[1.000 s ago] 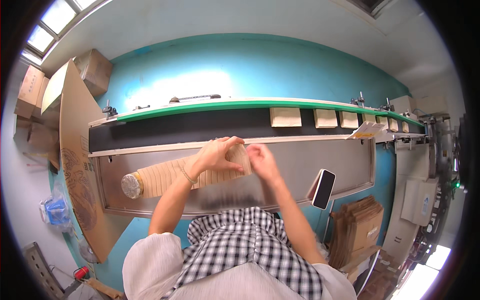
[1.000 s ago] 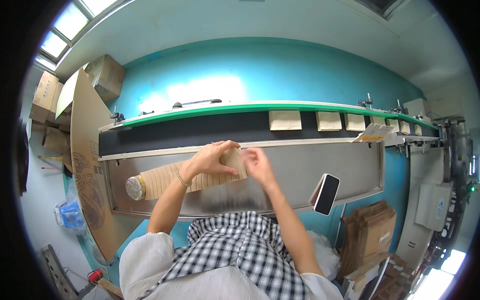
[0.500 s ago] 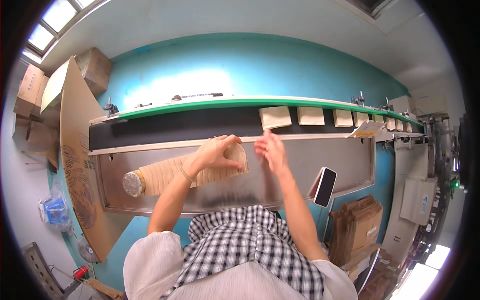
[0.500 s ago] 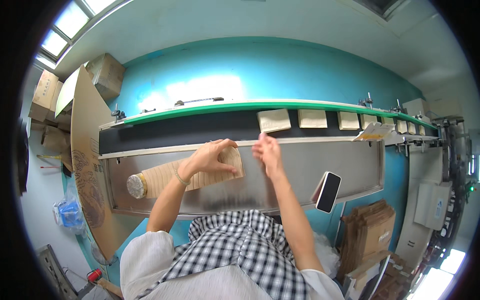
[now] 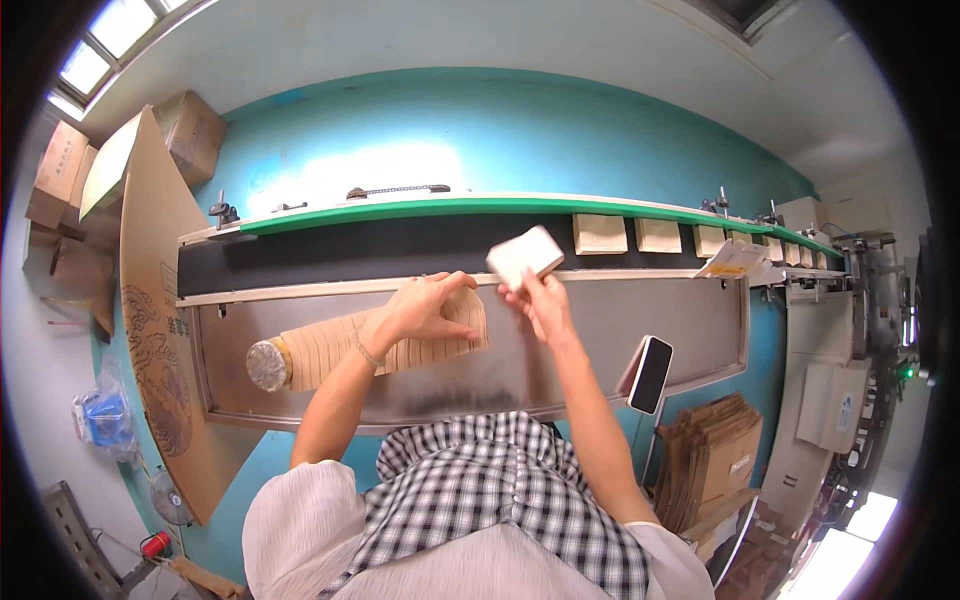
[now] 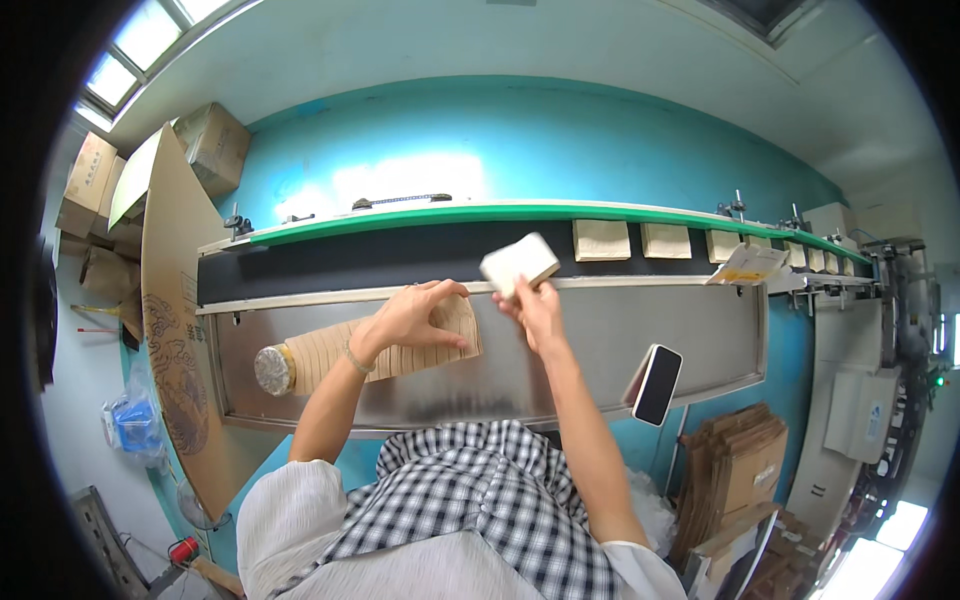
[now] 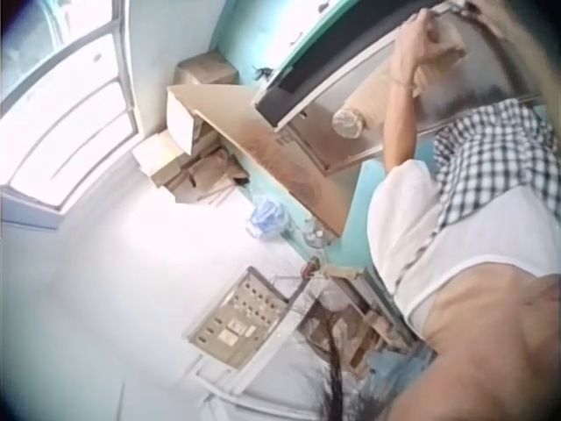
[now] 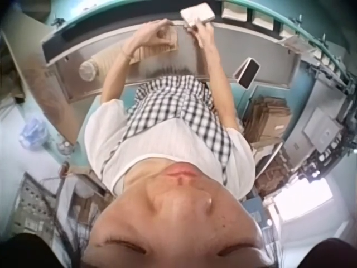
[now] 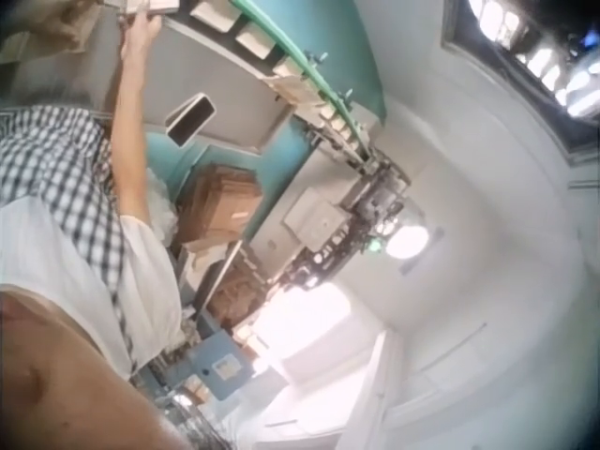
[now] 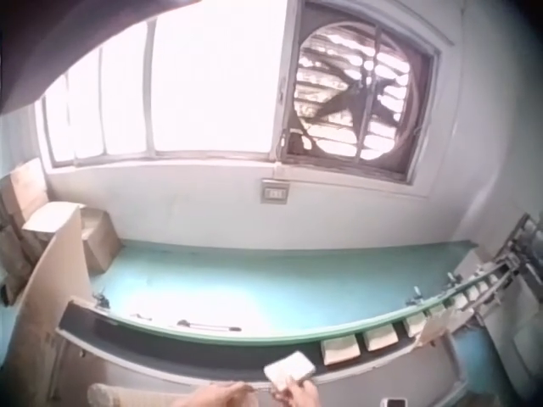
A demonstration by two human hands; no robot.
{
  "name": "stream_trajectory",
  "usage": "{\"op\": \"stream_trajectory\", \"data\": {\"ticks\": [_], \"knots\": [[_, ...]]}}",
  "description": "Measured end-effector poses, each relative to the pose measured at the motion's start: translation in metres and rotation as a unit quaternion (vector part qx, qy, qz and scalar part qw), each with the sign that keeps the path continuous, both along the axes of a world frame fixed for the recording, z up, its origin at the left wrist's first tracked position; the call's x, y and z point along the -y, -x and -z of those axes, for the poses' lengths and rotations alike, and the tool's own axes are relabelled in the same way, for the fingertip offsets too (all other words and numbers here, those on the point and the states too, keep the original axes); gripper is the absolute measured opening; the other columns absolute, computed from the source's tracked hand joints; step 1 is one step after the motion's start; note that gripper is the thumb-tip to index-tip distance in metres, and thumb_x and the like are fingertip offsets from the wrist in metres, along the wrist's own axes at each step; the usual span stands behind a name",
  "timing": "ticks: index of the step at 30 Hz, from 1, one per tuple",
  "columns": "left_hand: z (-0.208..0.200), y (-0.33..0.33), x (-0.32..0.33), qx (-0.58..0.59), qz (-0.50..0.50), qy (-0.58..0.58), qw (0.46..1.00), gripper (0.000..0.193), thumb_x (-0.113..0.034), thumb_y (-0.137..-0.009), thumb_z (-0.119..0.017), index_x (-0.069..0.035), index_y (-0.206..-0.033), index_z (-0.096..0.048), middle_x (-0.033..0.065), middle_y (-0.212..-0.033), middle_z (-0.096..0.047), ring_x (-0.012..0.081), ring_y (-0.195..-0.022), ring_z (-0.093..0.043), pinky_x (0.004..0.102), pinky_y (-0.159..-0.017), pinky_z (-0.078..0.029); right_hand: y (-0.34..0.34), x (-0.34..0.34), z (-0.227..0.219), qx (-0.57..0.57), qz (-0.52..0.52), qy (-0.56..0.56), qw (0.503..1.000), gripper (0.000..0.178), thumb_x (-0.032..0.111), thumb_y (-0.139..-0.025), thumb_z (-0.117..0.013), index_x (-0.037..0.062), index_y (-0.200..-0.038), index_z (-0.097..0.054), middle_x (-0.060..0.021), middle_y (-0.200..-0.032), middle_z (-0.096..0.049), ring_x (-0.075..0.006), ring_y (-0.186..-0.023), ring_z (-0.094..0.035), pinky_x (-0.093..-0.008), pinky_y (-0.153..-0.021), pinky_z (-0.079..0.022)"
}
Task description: Taking folded paper products from a production line and placing them into a container.
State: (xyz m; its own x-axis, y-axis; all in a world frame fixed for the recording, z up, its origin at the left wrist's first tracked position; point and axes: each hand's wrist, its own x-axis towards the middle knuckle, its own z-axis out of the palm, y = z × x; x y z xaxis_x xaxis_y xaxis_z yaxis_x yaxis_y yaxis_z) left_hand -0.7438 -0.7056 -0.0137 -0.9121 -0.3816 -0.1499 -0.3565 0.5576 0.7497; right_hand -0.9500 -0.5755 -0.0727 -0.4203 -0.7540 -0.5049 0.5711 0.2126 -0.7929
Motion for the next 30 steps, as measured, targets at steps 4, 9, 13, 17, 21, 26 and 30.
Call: {"op": "stream_trajectory", "data": {"ticks": [4,9,13,17,21,26,30], "knots": [[-0.001,-0.002,0.004,0.039,0.003,-0.009,0.999,0.077,-0.053,-0.068,-0.085,-0.012,-0.126,-0.056,0.0162,-0.117,-0.066,0.0342,-0.093,-0.069,0.0414,-0.083,-0.055,-0.037,0.001,-0.010,-0.160,-0.113,-0.110,0.974,0.044,0.038,-0.099,-0.063,0.0014,-0.122,-0.055,-0.0048,-0.096,-0.065,-0.0113,-0.082,-0.062,-0.0241,-0.068,-0.052],[0.003,-0.014,0.004,-0.011,0.015,0.087,0.996,0.078,-0.054,-0.068,-0.084,-0.012,-0.128,-0.056,0.0172,-0.120,-0.066,0.0357,-0.101,-0.067,0.0425,-0.086,-0.054,-0.060,-0.013,0.007,-0.035,-0.082,-0.022,0.996,0.048,0.036,-0.090,-0.075,-0.0001,-0.120,-0.062,-0.0058,-0.102,-0.067,-0.0133,-0.081,-0.063,-0.0299,-0.070,-0.053],[0.004,-0.021,0.007,-0.001,-0.009,0.015,1.000,0.074,-0.052,-0.068,-0.084,-0.011,-0.124,-0.058,0.0184,-0.116,-0.066,0.0388,-0.100,-0.066,0.0455,-0.086,-0.053,-0.040,-0.024,-0.002,-0.199,-0.263,-0.085,0.940,0.036,0.023,-0.095,-0.068,-0.0023,-0.120,-0.061,-0.0091,-0.104,-0.068,-0.0153,-0.086,-0.065,-0.0312,-0.070,-0.054],[-0.001,-0.017,0.006,-0.001,-0.007,0.021,1.000,0.076,-0.052,-0.067,-0.084,-0.010,-0.124,-0.058,0.0189,-0.115,-0.066,0.0392,-0.100,-0.066,0.0457,-0.085,-0.054,-0.014,0.009,0.013,-0.010,0.054,-0.011,0.998,0.032,0.026,-0.099,-0.064,-0.0001,-0.115,-0.055,-0.0089,-0.099,-0.067,-0.0164,-0.084,-0.068,-0.0285,-0.068,-0.056],[0.001,-0.020,0.010,0.034,-0.005,0.007,0.999,0.077,-0.053,-0.069,-0.084,-0.010,-0.126,-0.057,0.0175,-0.117,-0.067,0.0383,-0.101,-0.067,0.0439,-0.087,-0.053,-0.045,0.008,0.002,-0.130,-0.091,-0.083,0.984,0.039,0.039,-0.096,-0.067,0.0034,-0.108,-0.058,-0.0056,-0.093,-0.065,-0.0129,-0.080,-0.065,-0.0265,-0.065,-0.054],[0.003,-0.031,0.010,-0.007,0.011,0.022,1.000,0.076,-0.051,-0.068,-0.085,-0.011,-0.126,-0.057,0.0162,-0.119,-0.066,0.0385,-0.100,-0.067,0.0439,-0.087,-0.054,-0.078,-0.007,-0.003,-0.146,-0.166,-0.023,0.975,0.042,0.038,-0.094,-0.070,0.0023,-0.115,-0.060,-0.0042,-0.096,-0.065,-0.0111,-0.081,-0.062,-0.0271,-0.066,-0.052],[-0.002,-0.037,0.012,0.006,0.009,0.025,1.000,0.073,-0.049,-0.070,-0.085,-0.012,-0.126,-0.057,0.0151,-0.120,-0.066,0.0368,-0.100,-0.067,0.0425,-0.086,-0.055,-0.058,-0.016,-0.007,-0.122,-0.230,-0.123,0.958,0.041,0.031,-0.093,-0.070,-0.0004,-0.117,-0.060,-0.0079,-0.102,-0.067,-0.0131,-0.081,-0.063,-0.0298,-0.067,-0.054]]}}
